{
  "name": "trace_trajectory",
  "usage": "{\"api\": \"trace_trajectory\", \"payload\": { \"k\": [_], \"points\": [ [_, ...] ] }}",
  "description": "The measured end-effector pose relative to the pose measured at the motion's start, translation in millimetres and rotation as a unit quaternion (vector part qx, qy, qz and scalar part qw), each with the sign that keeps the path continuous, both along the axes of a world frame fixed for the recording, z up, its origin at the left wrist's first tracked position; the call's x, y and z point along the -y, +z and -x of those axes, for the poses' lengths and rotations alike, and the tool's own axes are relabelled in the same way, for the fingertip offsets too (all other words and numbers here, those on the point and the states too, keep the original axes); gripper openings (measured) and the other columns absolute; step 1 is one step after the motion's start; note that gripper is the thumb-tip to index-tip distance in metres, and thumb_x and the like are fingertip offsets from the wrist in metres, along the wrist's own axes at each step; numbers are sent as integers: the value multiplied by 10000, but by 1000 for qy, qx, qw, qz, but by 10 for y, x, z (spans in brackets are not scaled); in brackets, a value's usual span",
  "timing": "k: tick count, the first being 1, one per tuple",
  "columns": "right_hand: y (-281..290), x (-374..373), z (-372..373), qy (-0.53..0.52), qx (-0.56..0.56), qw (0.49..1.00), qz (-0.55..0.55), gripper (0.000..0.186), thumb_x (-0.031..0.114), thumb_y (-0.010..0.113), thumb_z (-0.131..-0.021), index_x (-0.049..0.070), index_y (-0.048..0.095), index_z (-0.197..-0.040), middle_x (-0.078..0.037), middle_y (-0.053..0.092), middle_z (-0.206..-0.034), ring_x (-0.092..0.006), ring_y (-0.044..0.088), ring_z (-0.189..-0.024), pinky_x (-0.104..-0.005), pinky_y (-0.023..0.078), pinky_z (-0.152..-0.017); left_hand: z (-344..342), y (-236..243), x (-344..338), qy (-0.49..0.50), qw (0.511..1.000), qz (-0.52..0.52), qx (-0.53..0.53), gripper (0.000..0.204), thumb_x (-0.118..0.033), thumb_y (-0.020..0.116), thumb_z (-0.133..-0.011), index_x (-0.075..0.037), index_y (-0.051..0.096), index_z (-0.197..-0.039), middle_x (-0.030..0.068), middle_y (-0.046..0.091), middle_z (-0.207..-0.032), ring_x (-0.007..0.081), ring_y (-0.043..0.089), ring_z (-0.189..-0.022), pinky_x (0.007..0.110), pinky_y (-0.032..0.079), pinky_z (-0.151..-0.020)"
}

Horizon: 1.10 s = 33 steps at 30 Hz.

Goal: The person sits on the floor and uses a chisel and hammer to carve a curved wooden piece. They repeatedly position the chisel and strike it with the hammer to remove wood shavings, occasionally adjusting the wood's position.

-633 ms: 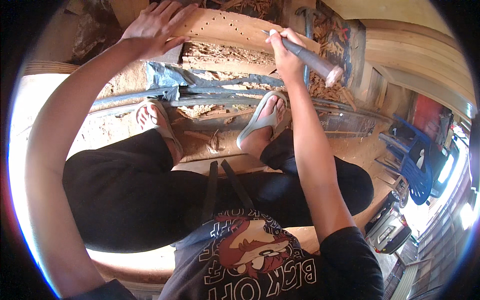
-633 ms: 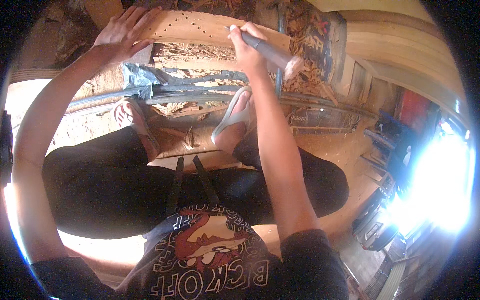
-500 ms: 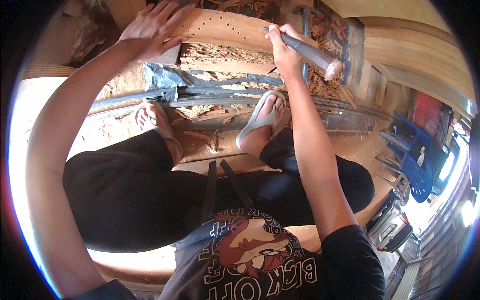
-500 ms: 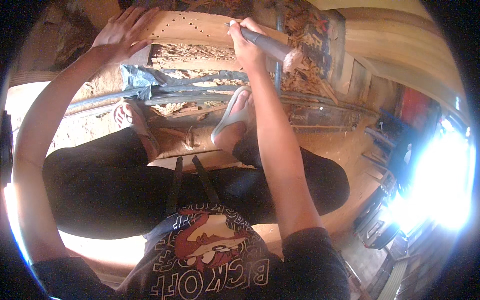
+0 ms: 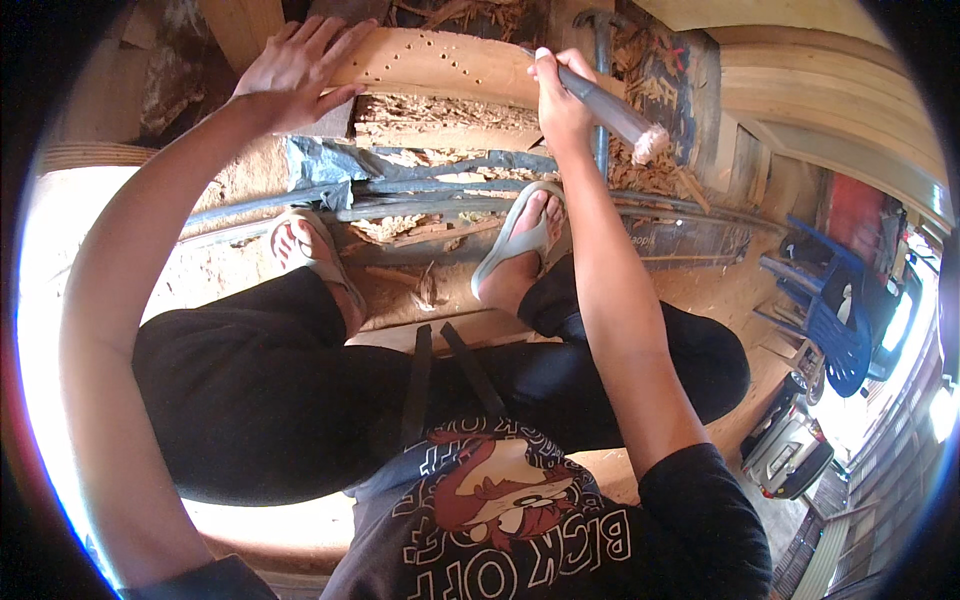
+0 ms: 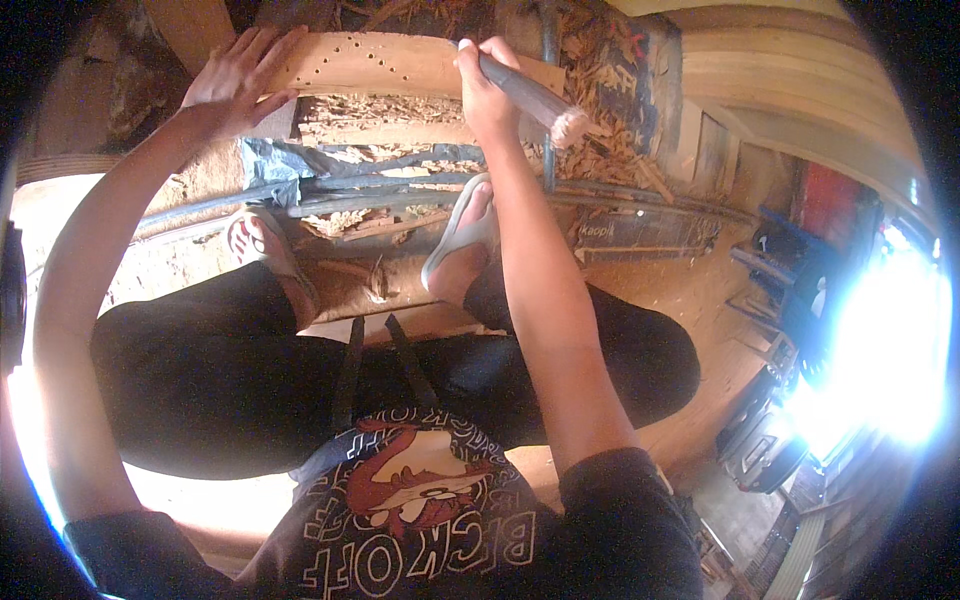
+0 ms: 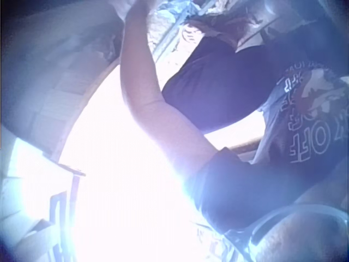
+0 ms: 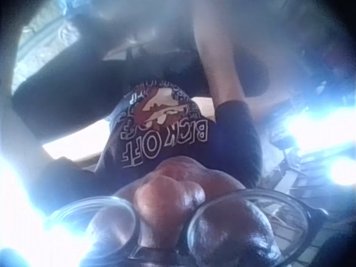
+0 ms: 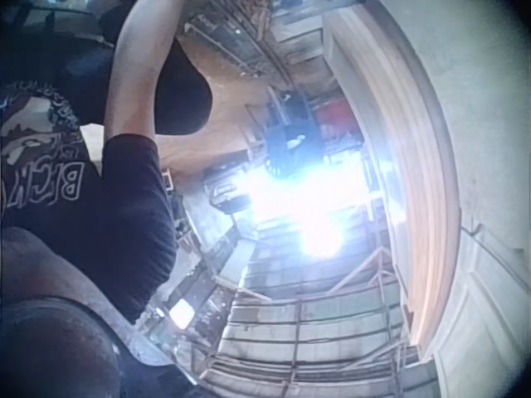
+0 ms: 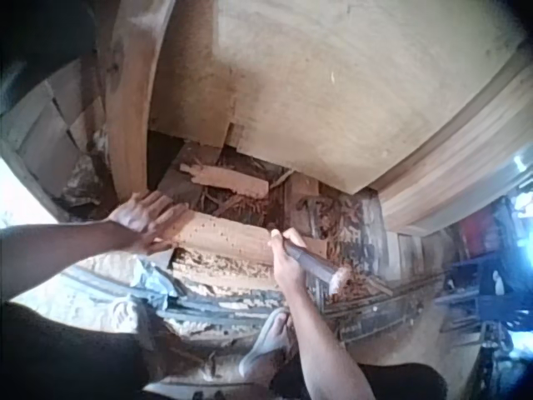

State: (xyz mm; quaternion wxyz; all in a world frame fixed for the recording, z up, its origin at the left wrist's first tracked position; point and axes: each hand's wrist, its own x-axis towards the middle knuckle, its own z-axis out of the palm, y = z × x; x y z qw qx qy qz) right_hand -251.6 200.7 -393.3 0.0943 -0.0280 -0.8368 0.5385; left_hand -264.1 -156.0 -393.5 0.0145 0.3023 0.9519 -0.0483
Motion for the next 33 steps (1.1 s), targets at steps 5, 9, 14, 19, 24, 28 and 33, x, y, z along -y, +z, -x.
{"api": "trace_trajectory", "payload": {
  "k": [5, 9, 14, 19, 24, 28, 33],
  "points": [
    [-22, -9, 6, 32, -26, 999, 11, 284, 188, 681, -1028, 32, 638, -795, -20, 698, -746, -65, 586, -687, -263, 446, -646, -32, 8, -14, 12, 1000, 23, -16, 807, -558, 559, -1038, -263, 170, -1681, 159, 455, -1545, 345, 483, -1421, 523, 465, -1121],
    [50, 19, 16, 39, -21, 999, -18, 288, 192, 677, -1025, 38, 641, -784, -5, 661, -704, -57, 549, -649, -265, 423, -619, -8, -4, -9, 22, 999, 21, 25, 845, -547, 599, -1014, -279, 160, -1685, 182, 426, -1579, 378, 450, -1453, 560, 464, -1121],
    [203, 2, -5, 29, 23, 998, -60, 318, 200, 681, -1009, 49, 634, -734, 18, 570, -627, -61, 487, -598, -279, 390, -579, 10, -31, 15, -13, 999, -7, -42, 805, -536, 585, -1031, -268, 187, -1677, 138, 480, -1515, 325, 496, -1403, 496, 480, -1103],
    [223, -89, -225, 30, -2, 998, -49, 303, 176, 684, -985, 49, 628, -716, 27, 524, -577, -60, 462, -559, -286, 367, -544, 15, -61, 37, -11, 999, 7, -41, 803, -549, 563, -1036, -271, 177, -1682, 141, 478, -1517, 332, 484, -1412, 506, 460, -1128],
    [160, -166, -373, 29, -7, 998, -57, 305, 178, 666, -994, 46, 628, -721, 19, 530, -576, -63, 464, -543, -286, 362, -530, 37, -80, 50, -13, 999, -2, -31, 802, -574, 535, -1039, -282, 162, -1686, 163, 467, -1539, 351, 465, -1436, 531, 437, -1151],
    [186, -206, -480, 7, 42, 999, -18, 301, 185, 666, -994, 45, 635, -730, 18, 540, -598, -59, 480, -580, -284, 369, -545, 52, -60, 51, -9, 1000, 2, 5, 801, -588, 519, -1042, -285, 156, -1688, 171, 463, -1551, 361, 440, -1463, 542, 418, -1170],
    [223, -219, -577, 1, 57, 998, -8, 297, 199, 663, -1002, 45, 649, -749, 29, 530, -613, -54, 474, -604, -279, 373, -561, 37, 4, 6, -3, 1000, 18, -6, 802, -585, 518, -1043, -278, 156, -1689, 172, 464, -1546, 361, 451, -1450, 531, 418, -1170]
  ]
}}
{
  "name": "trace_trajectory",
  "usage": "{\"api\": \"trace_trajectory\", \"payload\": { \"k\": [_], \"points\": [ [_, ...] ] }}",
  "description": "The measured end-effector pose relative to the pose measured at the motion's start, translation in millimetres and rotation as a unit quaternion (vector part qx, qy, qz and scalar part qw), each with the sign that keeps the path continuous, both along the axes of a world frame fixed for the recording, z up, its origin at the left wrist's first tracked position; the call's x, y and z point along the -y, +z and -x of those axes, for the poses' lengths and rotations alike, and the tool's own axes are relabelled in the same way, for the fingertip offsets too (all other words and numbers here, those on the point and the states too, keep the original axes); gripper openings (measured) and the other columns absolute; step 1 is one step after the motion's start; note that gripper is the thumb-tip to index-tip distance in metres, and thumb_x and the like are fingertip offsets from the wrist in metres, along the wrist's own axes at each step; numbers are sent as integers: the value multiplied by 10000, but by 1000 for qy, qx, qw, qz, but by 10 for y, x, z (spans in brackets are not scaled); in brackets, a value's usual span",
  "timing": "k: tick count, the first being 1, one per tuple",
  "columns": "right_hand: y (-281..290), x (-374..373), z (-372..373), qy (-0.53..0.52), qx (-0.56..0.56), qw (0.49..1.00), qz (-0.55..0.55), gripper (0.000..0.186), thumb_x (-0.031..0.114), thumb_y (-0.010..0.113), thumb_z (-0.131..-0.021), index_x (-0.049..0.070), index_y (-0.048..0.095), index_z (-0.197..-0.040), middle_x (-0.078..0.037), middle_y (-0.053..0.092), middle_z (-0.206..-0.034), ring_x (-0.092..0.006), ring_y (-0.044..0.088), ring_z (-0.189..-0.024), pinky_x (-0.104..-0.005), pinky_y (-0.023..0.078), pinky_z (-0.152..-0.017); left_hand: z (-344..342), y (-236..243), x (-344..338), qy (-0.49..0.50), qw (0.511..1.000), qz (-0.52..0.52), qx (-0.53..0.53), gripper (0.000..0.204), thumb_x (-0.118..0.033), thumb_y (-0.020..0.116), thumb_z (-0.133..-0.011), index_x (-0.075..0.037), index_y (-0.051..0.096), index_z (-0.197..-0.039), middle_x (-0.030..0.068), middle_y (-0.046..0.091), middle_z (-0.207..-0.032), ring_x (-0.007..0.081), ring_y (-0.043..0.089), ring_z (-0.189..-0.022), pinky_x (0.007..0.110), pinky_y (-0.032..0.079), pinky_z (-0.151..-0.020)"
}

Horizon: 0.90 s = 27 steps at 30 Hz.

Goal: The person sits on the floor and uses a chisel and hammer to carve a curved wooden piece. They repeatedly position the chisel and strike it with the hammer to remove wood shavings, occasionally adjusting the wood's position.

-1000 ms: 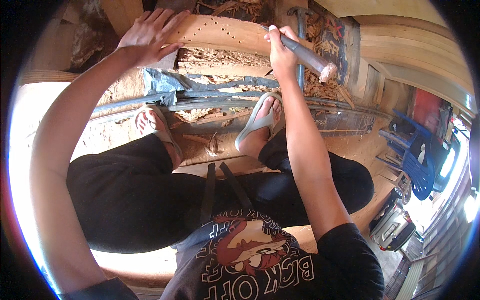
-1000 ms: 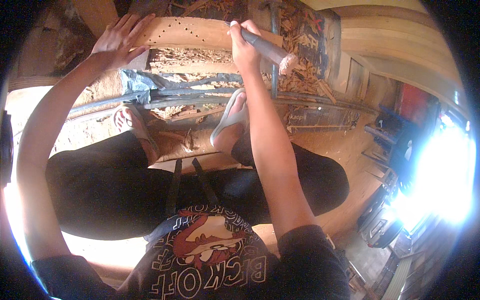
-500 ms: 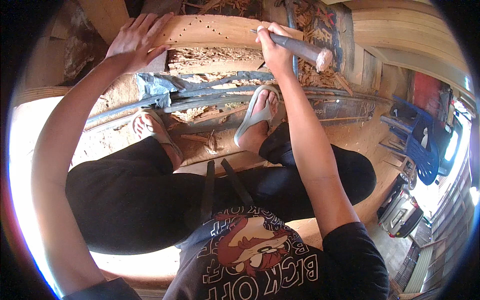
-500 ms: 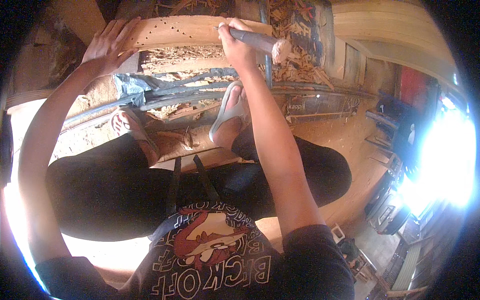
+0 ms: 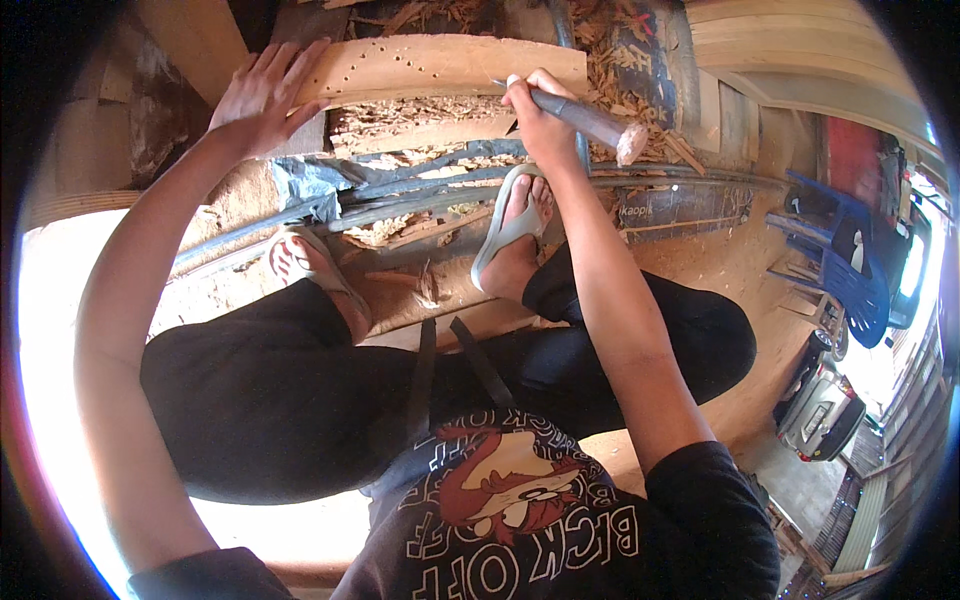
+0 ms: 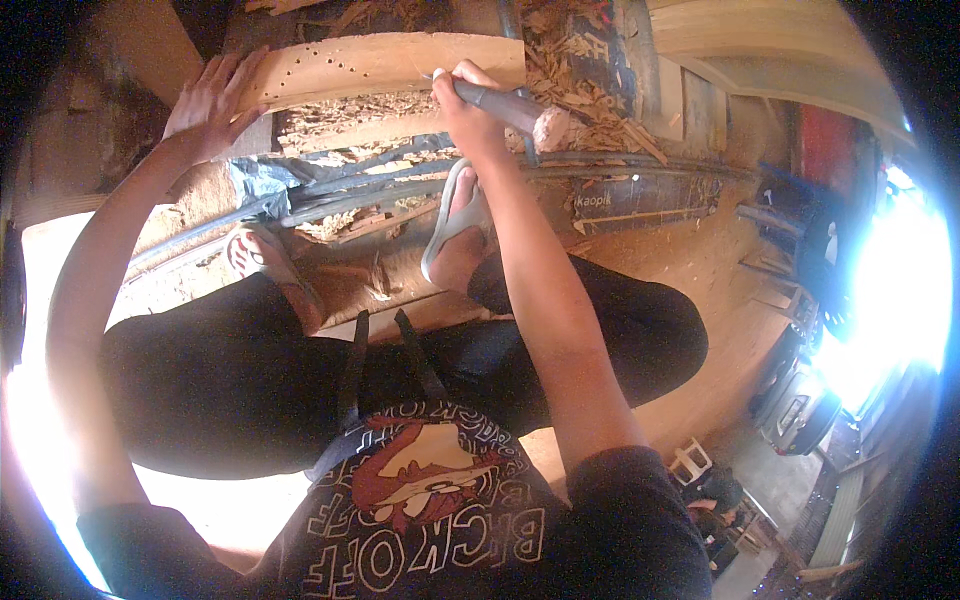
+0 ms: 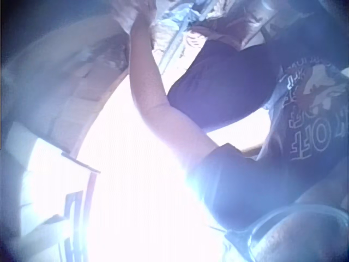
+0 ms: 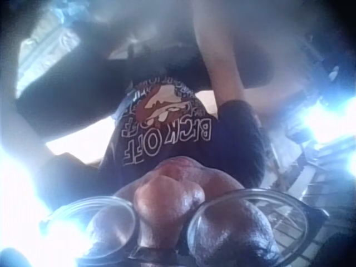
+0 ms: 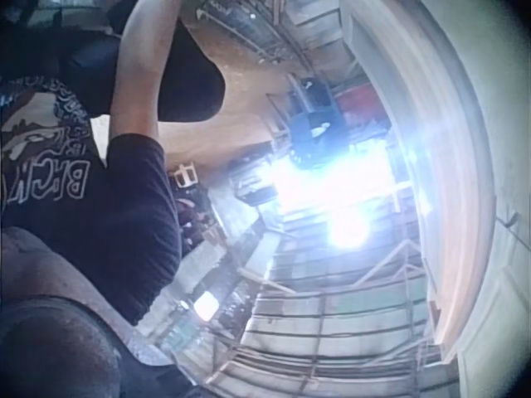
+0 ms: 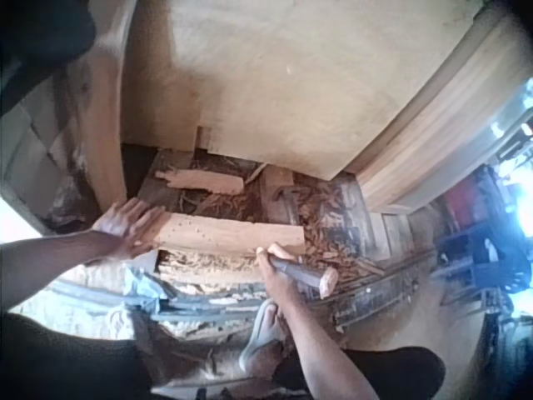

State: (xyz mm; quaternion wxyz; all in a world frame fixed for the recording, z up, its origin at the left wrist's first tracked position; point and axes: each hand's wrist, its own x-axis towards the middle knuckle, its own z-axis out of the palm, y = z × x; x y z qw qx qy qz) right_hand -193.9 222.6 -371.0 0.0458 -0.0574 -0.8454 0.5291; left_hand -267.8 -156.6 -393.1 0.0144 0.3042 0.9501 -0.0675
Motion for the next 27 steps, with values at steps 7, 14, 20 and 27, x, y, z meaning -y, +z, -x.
{"api": "trace_trajectory", "payload": {
  "k": [7, 14, 20, 27],
  "points": [
    [-76, -30, 3, 1, -4, 1000, -7, 294, 219, 666, -1006, 37, 671, -776, -18, 660, -678, -78, 554, -627, -292, 441, -599, -1, 72, -16, -3, 1000, -20, 16, 834, -544, 565, -1021, -232, 174, -1688, 186, 475, -1503, 380, 468, -1404, 547, 420, -1151],
    [-127, -49, 10, 2, -40, 998, -56, 300, 212, 666, -1000, 35, 653, -758, -25, 658, -660, -85, 556, -610, -306, 434, -575, 22, 107, -33, -8, 1000, 2, 24, 811, -579, 517, -1042, -214, 181, -1682, 143, 493, -1472, 313, 484, -1388, 505, 483, -1086],
    [-69, -50, 5, -1, -1, 1000, 10, 303, 201, 650, -1001, 47, 642, -740, -1, 604, -625, -77, 514, -593, -288, 414, -573, 7, 98, -38, -10, 1000, 17, 8, 801, -587, 499, -1050, -215, 178, -1681, 135, 491, -1463, 302, 488, -1378, 494, 495, -1075],
    [-17, -50, -2, 5, 16, 1000, 24, 308, 194, 637, -1007, 46, 638, -737, 13, 585, -641, -69, 513, -623, -280, 410, -602, 2, 74, -31, -10, 1000, 9, -4, 805, -594, 506, -1043, -214, 190, -1679, 140, 497, -1452, 307, 494, -1370, 496, 497, -1073]
  ]
}}
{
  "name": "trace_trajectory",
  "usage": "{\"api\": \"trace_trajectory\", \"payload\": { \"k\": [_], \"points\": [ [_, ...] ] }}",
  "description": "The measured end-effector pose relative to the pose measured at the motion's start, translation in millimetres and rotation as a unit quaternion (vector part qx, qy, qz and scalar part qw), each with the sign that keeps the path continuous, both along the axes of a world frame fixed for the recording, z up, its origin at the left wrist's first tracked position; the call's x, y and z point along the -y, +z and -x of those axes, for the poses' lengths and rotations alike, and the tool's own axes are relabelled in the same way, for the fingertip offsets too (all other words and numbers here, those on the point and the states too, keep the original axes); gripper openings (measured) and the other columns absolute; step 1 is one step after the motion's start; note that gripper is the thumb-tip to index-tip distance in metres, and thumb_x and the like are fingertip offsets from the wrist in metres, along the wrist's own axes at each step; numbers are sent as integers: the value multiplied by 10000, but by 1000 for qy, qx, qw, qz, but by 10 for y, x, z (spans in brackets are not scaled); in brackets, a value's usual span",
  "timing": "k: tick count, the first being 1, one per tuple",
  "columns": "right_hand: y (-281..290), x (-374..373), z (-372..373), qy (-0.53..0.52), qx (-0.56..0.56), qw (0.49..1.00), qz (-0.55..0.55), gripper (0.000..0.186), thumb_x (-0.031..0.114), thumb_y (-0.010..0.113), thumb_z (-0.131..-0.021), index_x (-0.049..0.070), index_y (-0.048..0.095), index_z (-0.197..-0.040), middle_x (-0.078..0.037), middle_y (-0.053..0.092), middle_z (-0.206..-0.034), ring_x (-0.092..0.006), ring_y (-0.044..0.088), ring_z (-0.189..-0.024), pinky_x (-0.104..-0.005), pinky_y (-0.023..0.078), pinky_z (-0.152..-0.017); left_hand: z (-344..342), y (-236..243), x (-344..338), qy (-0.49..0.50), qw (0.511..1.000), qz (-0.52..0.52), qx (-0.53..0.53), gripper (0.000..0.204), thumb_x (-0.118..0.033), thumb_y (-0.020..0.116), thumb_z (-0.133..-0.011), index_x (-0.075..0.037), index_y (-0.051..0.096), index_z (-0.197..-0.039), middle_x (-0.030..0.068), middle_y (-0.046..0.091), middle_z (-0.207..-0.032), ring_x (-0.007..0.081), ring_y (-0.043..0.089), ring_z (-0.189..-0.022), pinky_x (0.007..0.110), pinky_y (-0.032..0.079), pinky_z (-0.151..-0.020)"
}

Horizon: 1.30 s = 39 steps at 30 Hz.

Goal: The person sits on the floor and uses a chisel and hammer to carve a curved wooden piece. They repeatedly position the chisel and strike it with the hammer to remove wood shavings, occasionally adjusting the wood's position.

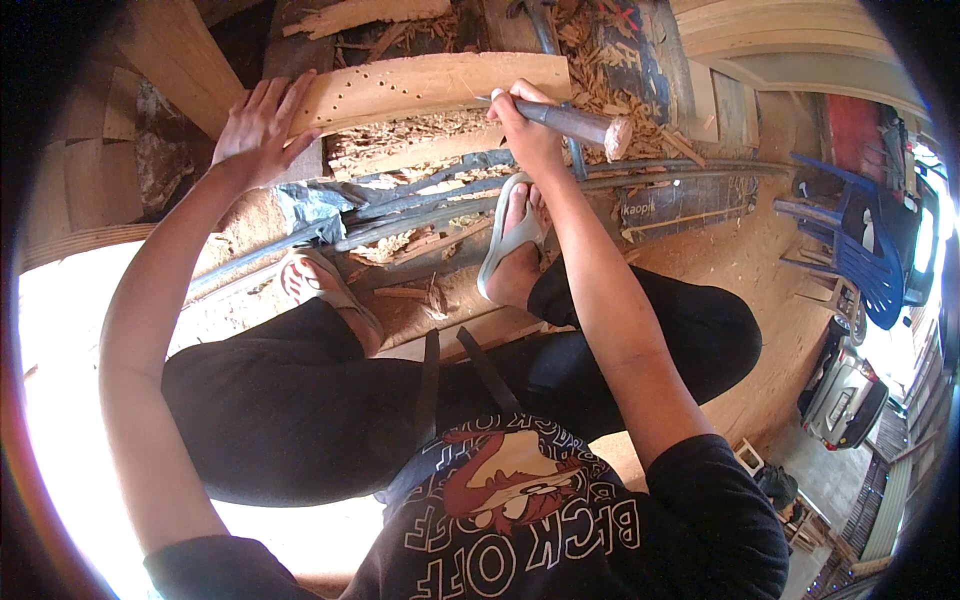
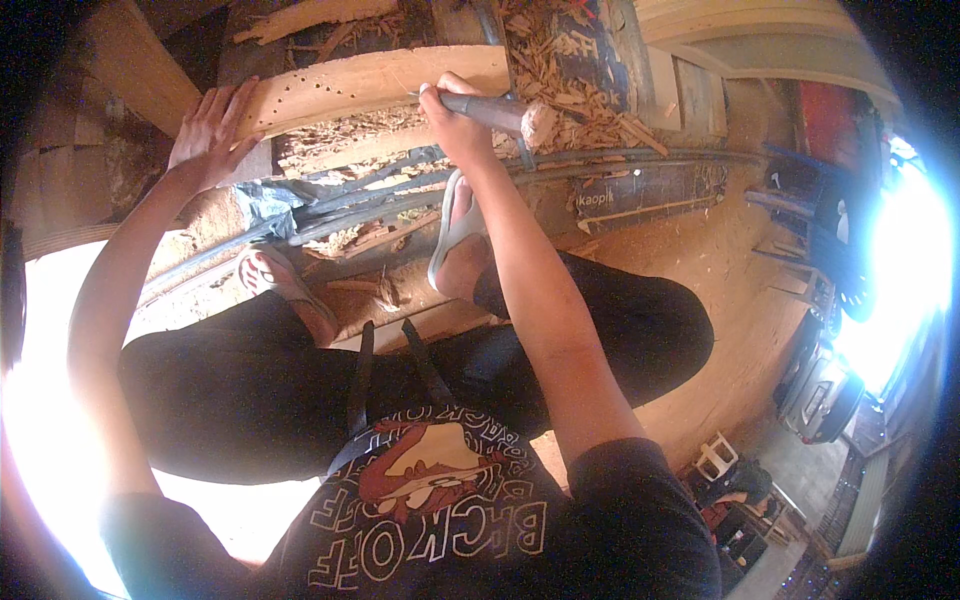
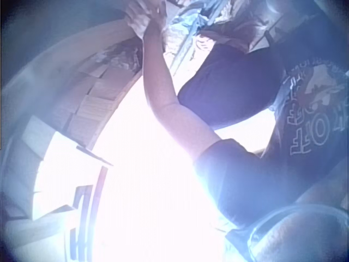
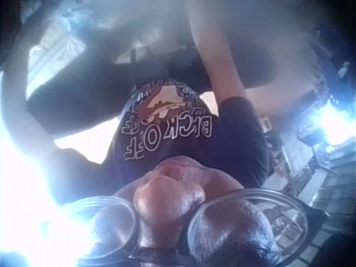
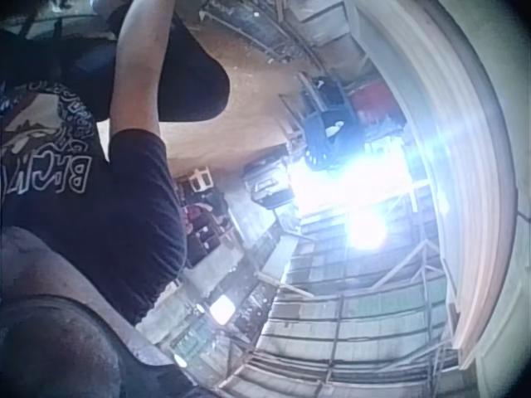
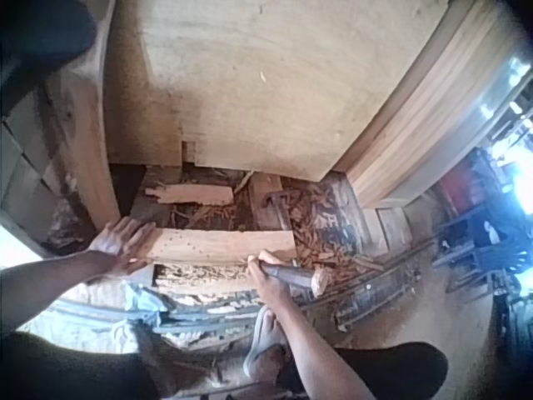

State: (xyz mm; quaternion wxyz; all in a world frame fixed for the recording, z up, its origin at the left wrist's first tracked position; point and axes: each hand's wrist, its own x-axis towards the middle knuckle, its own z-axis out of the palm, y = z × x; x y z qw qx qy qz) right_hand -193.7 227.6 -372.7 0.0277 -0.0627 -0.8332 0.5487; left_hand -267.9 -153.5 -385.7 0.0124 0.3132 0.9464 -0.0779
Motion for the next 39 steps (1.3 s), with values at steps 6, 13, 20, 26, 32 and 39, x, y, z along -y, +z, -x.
{"api": "trace_trajectory", "payload": {
  "k": [6, 13, 20, 26, 32, 39],
  "points": [
    [-51, 4, 25, -12, -16, 1000, 13, 318, 245, 645, -1003, 43, 606, -761, -44, 645, -656, -115, 580, -604, -319, 463, -595, 1, 32, 3, 3, 1000, -11, 17, 806, -578, 524, -1040, -207, 200, -1678, 146, 499, -1449, 310, 504, -1352, 483, 490, -1075],
    [-106, -58, 42, 1, -15, 1000, -4, 304, 247, 643, -999, 48, 615, -771, -47, 681, -690, -126, 593, -613, -333, 473, -607, -16, 83, -21, -6, 1000, -17, 8, 807, -577, 525, -1040, -199, 205, -1676, 142, 502, -1448, 304, 508, -1343, 492, 489, -1070],
    [-120, -71, 24, -6, -1, 1000, 12, 302, 249, 633, -996, 54, 617, -767, -36, 683, -696, -122, 602, -645, -322, 474, -639, 2, 36, -18, 17, 999, 13, 33, 828, -575, 523, -1037, -217, 156, -1687, 155, 484, -1485, 333, 488, -1377, 507, 473, -1109],
    [-64, -49, 15, -23, 7, 999, 23, 301, 244, 638, -997, 50, 623, -767, -31, 688, -712, -122, 616, -692, -309, 481, -690, 0, -36, 28, -16, 999, -47, -13, 848, -549, 570, -1013, -204, 179, -1682, 170, 510, -1412, 361, 524, -1296, 533, 492, -1071],
    [-54, -20, 30, -13, -4, 1000, 8, 304, 236, 646, -1000, 52, 623, -759, -40, 681, -707, -129, 622, -683, -315, 488, -677, 7, -39, 30, -13, 999, -41, -2, 858, -553, 578, -1005, -197, 187, -1681, 175, 525, -1401, 364, 521, -1304, 522, 478, -1085],
    [-102, -87, 152, -20, -96, 986, -134, 287, 196, 642, -998, 43, 614, -757, -54, 700, -691, -164, 655, -620, -345, 494, -600, 9, -21, 10, -10, 999, -39, 4, 860, -527, 595, -1006, -202, 179, -1685, 174, 517, -1422, 358, 502, -1342, 518, 469, -1097]
  ]
}}
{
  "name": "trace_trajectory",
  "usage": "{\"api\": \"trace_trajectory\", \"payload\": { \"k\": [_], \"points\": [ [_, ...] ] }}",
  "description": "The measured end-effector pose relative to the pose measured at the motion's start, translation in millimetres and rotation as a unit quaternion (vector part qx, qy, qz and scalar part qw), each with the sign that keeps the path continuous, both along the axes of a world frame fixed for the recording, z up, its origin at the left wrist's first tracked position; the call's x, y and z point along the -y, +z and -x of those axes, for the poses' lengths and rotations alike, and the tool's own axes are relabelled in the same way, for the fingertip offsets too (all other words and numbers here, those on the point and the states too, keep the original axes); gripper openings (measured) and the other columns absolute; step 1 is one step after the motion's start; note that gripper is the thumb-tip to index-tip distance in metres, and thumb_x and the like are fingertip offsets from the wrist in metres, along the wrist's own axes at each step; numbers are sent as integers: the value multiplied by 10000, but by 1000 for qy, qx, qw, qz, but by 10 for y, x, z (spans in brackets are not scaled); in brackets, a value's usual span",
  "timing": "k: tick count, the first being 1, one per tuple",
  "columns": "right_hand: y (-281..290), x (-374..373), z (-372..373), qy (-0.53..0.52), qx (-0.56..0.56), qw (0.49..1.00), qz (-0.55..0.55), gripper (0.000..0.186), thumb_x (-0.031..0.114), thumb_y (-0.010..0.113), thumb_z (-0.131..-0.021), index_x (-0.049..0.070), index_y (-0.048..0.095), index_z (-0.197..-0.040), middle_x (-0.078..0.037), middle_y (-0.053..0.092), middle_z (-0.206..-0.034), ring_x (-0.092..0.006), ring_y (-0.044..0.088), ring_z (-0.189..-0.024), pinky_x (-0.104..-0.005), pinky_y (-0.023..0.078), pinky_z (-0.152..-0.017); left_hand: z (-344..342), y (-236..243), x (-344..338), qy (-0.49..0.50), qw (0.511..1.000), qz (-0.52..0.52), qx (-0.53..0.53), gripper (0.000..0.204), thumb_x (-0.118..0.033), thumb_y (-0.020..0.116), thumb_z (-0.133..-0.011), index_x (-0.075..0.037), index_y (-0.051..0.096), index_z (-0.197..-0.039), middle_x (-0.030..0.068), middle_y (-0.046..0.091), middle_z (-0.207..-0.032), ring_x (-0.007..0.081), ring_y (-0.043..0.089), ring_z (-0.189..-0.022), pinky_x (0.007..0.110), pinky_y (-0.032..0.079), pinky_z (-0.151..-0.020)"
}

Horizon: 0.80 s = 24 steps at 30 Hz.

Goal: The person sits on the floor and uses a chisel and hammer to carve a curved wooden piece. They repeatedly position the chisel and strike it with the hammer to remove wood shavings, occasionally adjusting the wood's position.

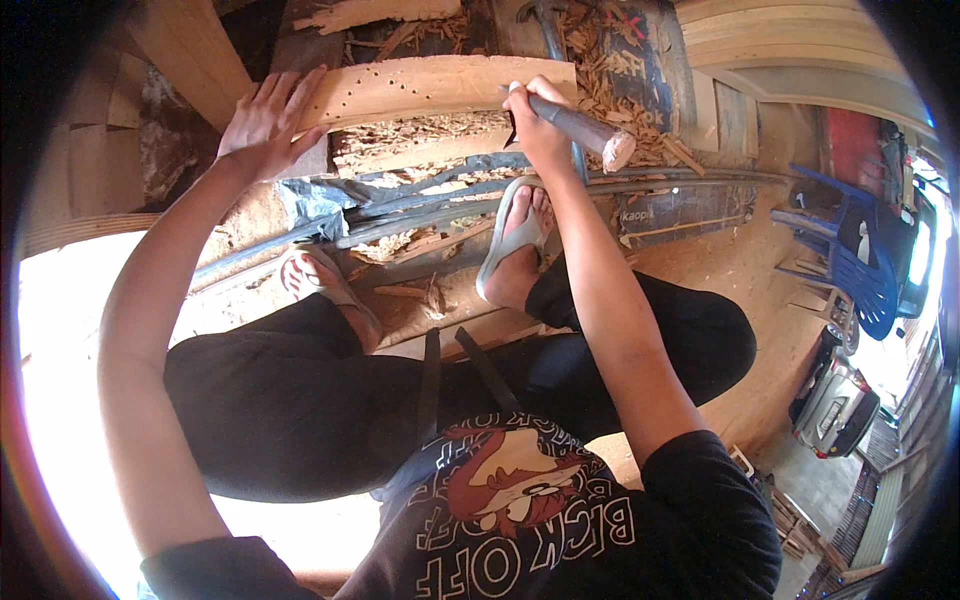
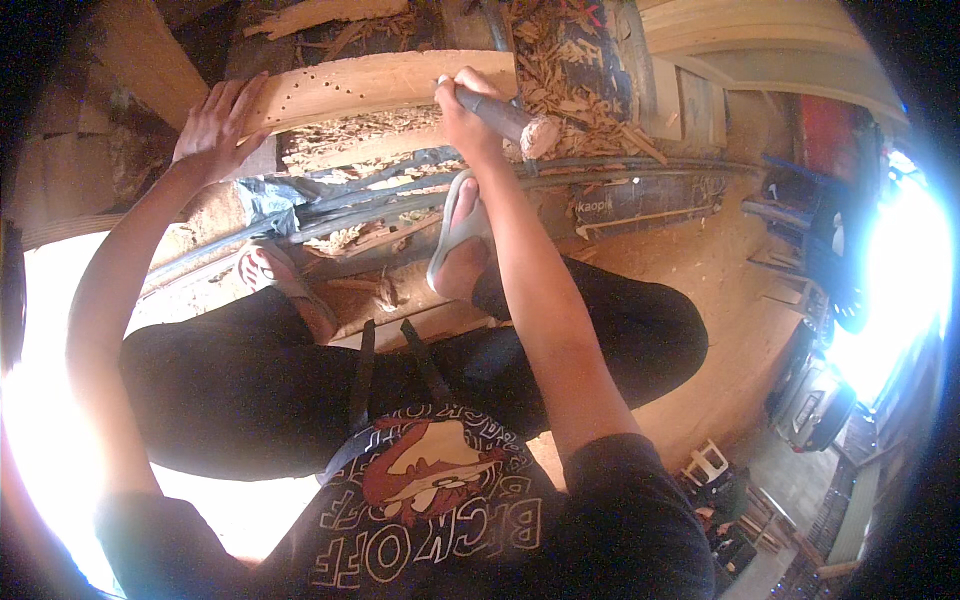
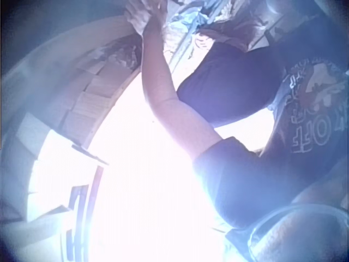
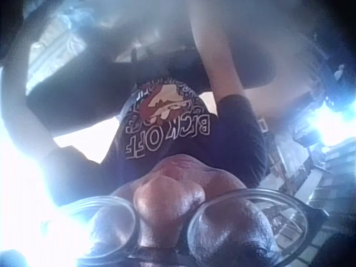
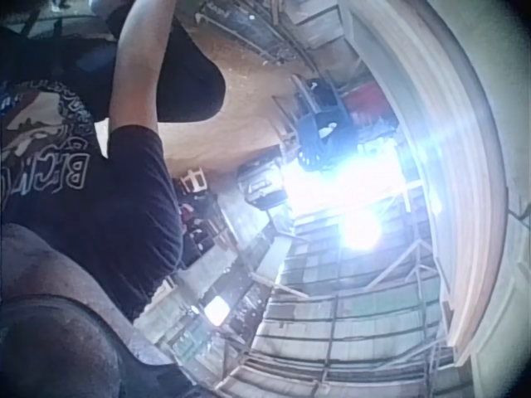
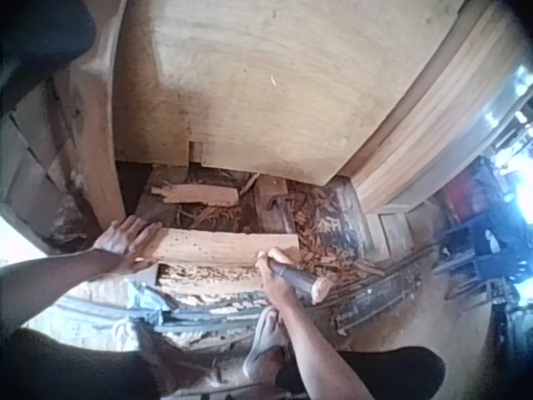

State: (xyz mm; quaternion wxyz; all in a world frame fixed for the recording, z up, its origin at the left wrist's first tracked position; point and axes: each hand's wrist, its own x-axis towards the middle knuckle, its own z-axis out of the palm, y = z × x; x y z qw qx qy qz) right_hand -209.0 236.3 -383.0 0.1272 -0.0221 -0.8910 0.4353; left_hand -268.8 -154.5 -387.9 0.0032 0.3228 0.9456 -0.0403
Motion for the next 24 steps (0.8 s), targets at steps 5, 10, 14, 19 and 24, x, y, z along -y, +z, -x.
{"api": "trace_trajectory", "payload": {
  "k": [5, 10, 14, 19, 24],
  "points": [
    [-25, -180, 207, -16, -35, 997, 64, 304, 186, 644, -1020, 33, 619, -759, -43, 669, -683, -120, 594, -636, -314, 460, -614, -44, 71, -30, 18, 998, 60, 15, 827, -561, 534, -1040, -198, 169, -1687, 166, 497, -1470, 324, 489, -1388, 493, 436, -1144],
    [-18, -288, 366, -54, -45, 997, 36, 340, 199, 642, -1047, 37, 608, -750, -14, 626, -654, -84, 511, -606, -308, 411, -591, -15, 106, -49, 18, 999, 32, 31, 826, -552, 548, -1036, -192, 184, -1684, 169, 500, -1463, 325, 495, -1379, 497, 442, -1136],
    [-3, -302, 359, -50, -32, 996, 67, 331, 196, 647, -1041, 38, 617, -752, -7, 607, -643, -89, 500, -599, -309, 401, -587, 3, 86, -36, 10, 999, 35, 19, 827, -545, 564, -1030, -197, 194, -1682, 161, 500, -1459, 316, 500, -1369, 494, 454, -1122],
    [-11, -314, 341, -46, -44, 995, 75, 310, 184, 647, -1034, 41, 629, -760, -5, 621, -650, -88, 507, -608, -301, 407, -602, -7, 30, -12, 19, 999, 29, 31, 826, -556, 556, -1031, -226, 178, -1687, 158, 489, -1477, 320, 488, -1387, 503, 479, -1092],
    [-34, -340, 344, -36, -54, 994, 83, 299, 179, 650, -1030, 43, 633, -764, -12, 673, -687, -80, 515, -619, -299, 417, -613, -6, -35, 10, 21, 999, 43, 9, 828, -560, 554, -1031, -240, 166, -1689, 160, 483, -1493, 333, 483, -1397, 510, 485, -1090]
  ]
}}
